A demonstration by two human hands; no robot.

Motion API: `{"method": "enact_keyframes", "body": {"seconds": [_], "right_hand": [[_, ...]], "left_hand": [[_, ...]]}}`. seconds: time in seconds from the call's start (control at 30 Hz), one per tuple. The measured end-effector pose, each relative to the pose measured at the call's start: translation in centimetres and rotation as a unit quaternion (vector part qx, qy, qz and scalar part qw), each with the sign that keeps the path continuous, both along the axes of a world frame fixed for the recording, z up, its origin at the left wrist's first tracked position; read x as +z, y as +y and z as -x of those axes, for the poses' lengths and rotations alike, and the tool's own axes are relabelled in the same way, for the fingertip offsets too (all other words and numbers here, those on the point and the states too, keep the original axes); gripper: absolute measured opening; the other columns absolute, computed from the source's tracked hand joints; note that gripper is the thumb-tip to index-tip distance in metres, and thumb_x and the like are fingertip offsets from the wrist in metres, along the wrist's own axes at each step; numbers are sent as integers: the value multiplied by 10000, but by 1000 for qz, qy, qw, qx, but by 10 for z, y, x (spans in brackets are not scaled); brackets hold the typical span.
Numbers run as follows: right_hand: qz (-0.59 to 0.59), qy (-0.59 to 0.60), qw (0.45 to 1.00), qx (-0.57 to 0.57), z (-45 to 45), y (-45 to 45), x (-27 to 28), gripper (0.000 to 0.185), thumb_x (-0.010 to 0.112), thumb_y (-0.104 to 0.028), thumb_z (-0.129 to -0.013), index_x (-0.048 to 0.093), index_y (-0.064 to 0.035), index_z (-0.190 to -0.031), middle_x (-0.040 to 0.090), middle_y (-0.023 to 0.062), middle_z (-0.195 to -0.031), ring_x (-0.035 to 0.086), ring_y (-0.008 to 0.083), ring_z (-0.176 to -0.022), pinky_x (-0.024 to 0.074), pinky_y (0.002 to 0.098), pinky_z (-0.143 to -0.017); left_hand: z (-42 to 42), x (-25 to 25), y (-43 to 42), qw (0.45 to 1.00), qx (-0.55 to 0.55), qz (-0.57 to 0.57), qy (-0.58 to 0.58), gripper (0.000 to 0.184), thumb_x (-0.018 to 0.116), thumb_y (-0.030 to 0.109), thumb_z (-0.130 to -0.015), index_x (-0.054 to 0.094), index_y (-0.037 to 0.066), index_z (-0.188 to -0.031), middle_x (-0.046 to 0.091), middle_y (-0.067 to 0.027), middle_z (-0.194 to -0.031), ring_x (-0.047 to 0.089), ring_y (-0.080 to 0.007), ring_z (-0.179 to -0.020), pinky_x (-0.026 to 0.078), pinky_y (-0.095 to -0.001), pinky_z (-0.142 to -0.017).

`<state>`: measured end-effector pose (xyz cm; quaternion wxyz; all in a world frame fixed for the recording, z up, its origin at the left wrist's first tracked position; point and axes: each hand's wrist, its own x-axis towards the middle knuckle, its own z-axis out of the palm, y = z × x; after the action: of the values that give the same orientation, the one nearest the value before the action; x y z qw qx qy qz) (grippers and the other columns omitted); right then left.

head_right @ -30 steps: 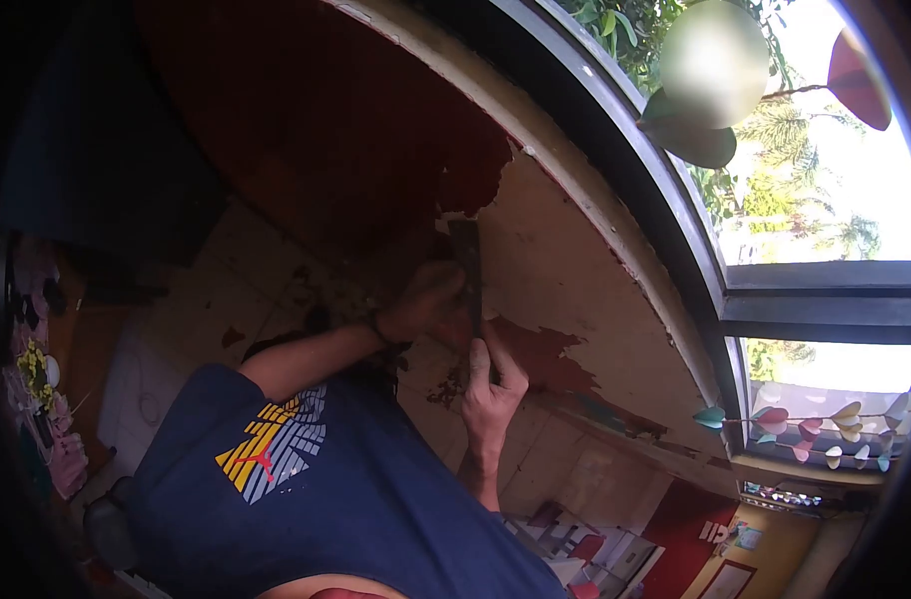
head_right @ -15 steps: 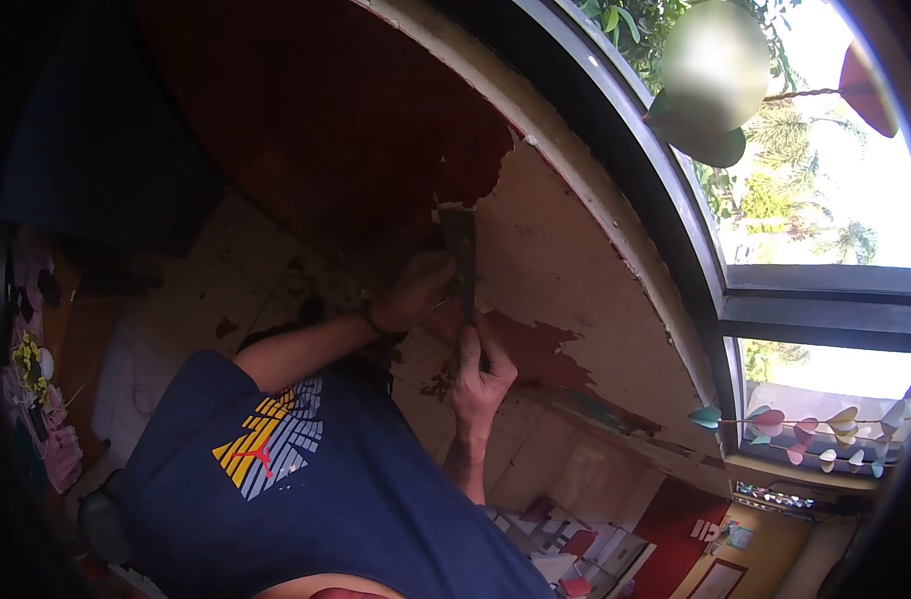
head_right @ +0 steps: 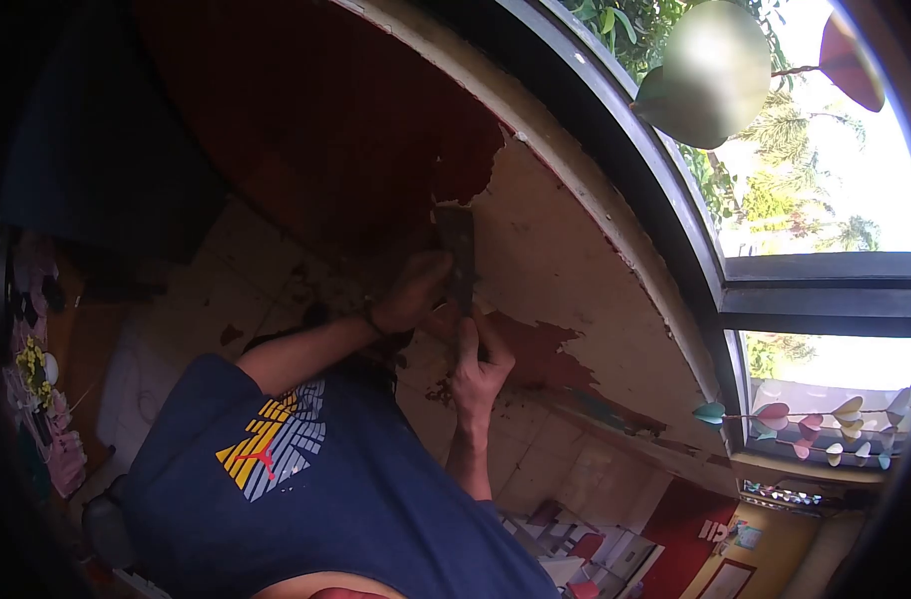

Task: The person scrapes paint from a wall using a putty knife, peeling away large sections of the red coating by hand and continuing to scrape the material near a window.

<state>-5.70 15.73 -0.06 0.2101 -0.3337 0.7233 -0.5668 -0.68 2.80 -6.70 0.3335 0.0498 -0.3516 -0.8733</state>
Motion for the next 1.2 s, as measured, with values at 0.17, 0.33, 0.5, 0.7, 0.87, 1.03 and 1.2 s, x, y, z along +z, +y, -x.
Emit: {"method": "enact_keyframes", "body": {"seconds": [0.17,0.33,0.5,0.7,0.87,1.03,1.2], "right_hand": [[-1,-52,999,18,3,0,5,270,532,-133,-919,605,39,-1114,505,-35,-644,392,19,-539,301,188,-477],[-8,28,1000,8,5,-3,-7,264,520,-126,-923,605,37,-1112,500,-40,-654,396,21,-564,321,193,-495],[1,-50,999,3,-2,-5,1,259,524,-127,-924,611,38,-1103,507,-40,-661,411,23,-589,326,190,-512],[19,-4,1000,3,-4,1,-6,256,501,-113,-933,593,55,-1102,468,-44,-630,380,16,-525,299,186,-450],[13,50,998,27,9,-5,-15,258,483,-118,-944,580,66,-1096,437,-45,-589,351,12,-461,278,185,-399],[12,8,1000,-4,1,-1,-4,223,520,-89,-914,625,45,-1058,540,-15,-715,424,24,-607,338,182,-526],[5,10,1000,25,13,-8,-9,251,490,-130,-941,592,58,-1073,458,-29,-598,383,25,-454,286,193,-386]], "left_hand": [[-1,1,2,1000,19,20,4,272,411,245,-967,585,37,-946,590,-4,-869,540,-66,-791,452,-247,-706],[-5,2,-8,1000,-8,13,3,260,415,237,-964,585,41,-944,585,9,-857,539,-54,-783,451,-238,-687],[0,-1,1,1000,-4,-25,8,265,435,259,-957,587,43,-944,587,19,-853,538,-41,-766,442,-220,-648],[-6,3,-5,1000,0,1,20,279,437,279,-958,585,44,-937,581,22,-824,532,-45,-748,437,-223,-632],[-8,1,-8,999,4,33,-2,282,421,267,-965,585,41,-926,570,25,-807,529,-52,-733,436,-232,-627],[-11,6,-11,997,2,66,27,269,430,244,-965,588,29,-935,582,13,-845,542,-63,-770,453,-242,-663],[-11,11,-14,1000,-3,20,-3,271,447,242,-960,597,17,-964,614,-16,-895,571,-75,-827,475,-252,-710]]}}
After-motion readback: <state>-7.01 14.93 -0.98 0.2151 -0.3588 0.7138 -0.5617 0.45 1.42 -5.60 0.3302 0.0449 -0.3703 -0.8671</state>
